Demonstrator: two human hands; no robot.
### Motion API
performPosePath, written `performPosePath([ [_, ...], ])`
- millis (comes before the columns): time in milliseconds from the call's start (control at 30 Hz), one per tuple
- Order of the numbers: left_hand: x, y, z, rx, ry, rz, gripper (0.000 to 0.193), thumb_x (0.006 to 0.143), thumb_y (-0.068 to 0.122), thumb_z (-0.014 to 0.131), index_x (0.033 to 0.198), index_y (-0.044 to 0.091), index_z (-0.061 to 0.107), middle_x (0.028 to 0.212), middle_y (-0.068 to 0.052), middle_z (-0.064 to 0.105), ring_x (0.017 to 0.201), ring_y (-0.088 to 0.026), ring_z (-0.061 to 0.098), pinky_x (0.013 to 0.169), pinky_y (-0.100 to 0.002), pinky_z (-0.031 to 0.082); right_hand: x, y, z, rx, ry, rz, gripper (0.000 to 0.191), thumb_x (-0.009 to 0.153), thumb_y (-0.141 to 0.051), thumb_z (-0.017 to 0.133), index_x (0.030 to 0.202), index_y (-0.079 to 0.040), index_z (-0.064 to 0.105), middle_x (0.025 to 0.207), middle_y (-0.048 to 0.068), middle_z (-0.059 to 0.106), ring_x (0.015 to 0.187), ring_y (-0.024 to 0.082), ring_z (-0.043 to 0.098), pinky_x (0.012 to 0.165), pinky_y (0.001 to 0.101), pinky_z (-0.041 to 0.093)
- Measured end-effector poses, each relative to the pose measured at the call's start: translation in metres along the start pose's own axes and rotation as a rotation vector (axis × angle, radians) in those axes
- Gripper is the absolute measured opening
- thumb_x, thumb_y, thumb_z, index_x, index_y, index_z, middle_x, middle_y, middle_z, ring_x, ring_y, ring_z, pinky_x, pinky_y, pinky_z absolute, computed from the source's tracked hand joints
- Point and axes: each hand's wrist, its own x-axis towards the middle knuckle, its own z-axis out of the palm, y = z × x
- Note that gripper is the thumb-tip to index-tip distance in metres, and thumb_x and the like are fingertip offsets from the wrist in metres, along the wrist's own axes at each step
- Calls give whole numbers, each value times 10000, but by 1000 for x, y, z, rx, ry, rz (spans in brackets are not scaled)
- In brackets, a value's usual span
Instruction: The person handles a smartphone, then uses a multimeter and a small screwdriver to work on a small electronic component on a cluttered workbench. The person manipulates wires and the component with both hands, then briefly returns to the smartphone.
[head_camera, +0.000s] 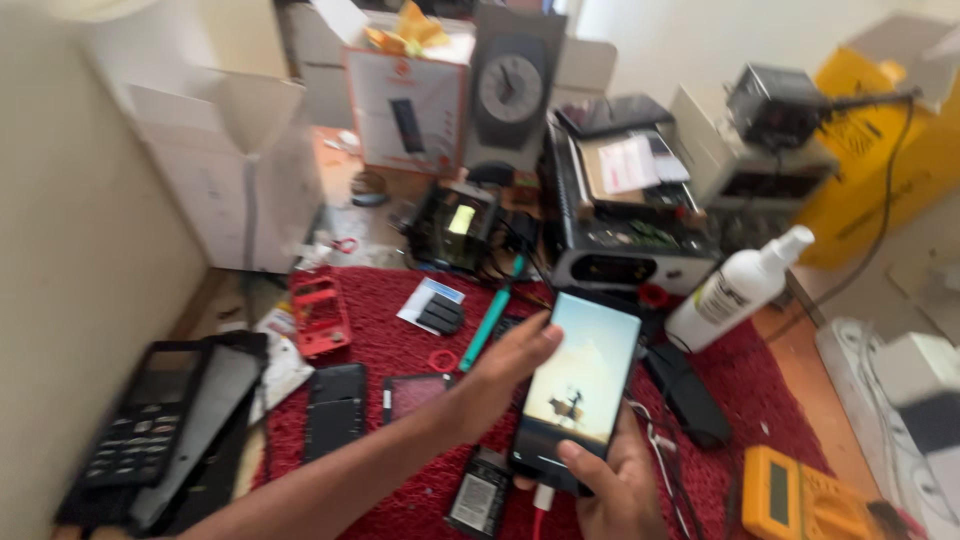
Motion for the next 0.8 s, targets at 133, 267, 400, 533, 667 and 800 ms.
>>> performPosePath([
  [133,-2,6,3,10,-24,-9,709,1007,556,424,1450,3,461,1181,-146,676,1134,-195,663,988,-348,547,-7,-26,19,-52,-15,70,892,703,5,603,1535,2,280,1190,262,660,1069,328,726,831,470,680],
  [267,-6,9,2,19,-25,-30,684,1020,532,417,1442,-3,475,1166,-144,678,1134,-188,665,988,-333,544,-11,-30,21,-12,-41,107,945,693,15,565,1584,-1,250,1206,265,642,1055,340,730,750,533,681],
  [400,-6,8,1,-65,-27,-38,612,1065,463,446,1407,-42,493,1136,-149,658,1072,-185,640,937,-351,527,-12,-29,20,-16,-11,116,967,690,28,552,1603,-31,238,1291,246,632,1117,305,710,853,504,655],
  [533,-7,8,2,-45,-28,-31,593,1053,451,434,1413,-17,479,1162,-125,655,1112,-152,637,983,-324,524,-12,-32,23,-24,5,110,955,686,30,544,1598,-25,266,1251,247,641,1138,295,698,932,469,629],
  [667,-7,9,2,16,-26,-35,668,1027,494,420,1475,-2,429,1190,-140,659,1158,-159,651,1004,-323,537,-13,-31,23,-16,-2,93,933,697,32,553,1586,-14,272,1267,244,638,1148,290,689,955,465,609],
  [800,-5,8,1,3,-59,-46,725,1001,507,413,1511,-8,373,1251,-158,660,1191,-188,672,1040,-360,564,-13,-25,18,-30,3,93,935,698,33,554,1587,-17,270,1259,248,639,1144,291,689,950,470,612],
])
